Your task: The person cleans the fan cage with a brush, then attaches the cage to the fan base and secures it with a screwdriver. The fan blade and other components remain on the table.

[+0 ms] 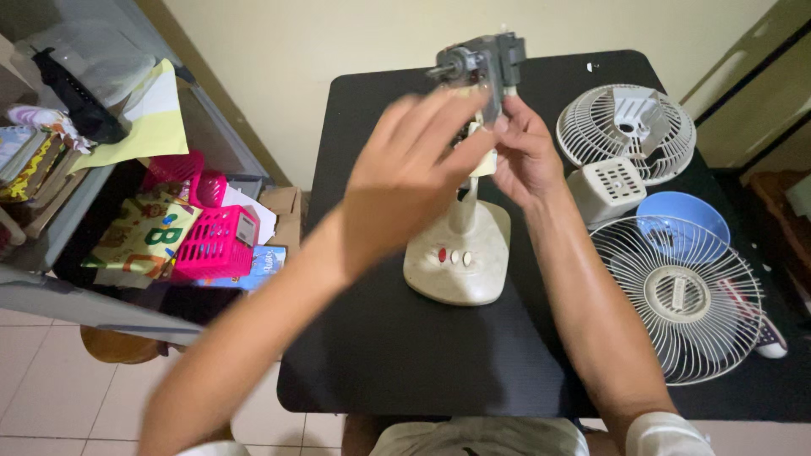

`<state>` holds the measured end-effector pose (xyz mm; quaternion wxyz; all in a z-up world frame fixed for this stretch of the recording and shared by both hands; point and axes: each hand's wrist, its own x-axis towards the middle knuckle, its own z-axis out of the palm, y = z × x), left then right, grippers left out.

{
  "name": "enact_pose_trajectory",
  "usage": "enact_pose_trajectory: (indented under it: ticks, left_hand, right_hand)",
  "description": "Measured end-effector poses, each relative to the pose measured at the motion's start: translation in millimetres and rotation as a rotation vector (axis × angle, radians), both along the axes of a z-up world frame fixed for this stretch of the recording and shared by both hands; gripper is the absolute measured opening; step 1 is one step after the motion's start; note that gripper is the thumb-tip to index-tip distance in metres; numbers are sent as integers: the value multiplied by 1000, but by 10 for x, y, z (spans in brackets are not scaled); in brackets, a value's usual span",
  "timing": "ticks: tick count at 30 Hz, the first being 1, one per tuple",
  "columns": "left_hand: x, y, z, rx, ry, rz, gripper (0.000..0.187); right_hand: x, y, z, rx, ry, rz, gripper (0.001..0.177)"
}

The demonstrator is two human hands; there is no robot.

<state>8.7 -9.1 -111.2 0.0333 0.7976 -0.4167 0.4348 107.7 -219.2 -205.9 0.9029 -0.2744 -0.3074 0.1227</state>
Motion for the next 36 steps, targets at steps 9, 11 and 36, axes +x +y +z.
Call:
enact_pose_trajectory:
  ticks: [9, 11, 36]
  left_hand:
    - [275, -362, -454, -952, 589, -533, 123]
    - [384, -438, -459, -1058, 688, -462, 123]
    - [740, -689, -242, -1442, 542, -539, 70]
  right_hand:
    - [-15, 147, 143, -84, -101, -50, 66]
    - [-10, 154, 103, -47, -107, -33, 67]
    - [-7, -139, 219, -592, -129, -173, 76]
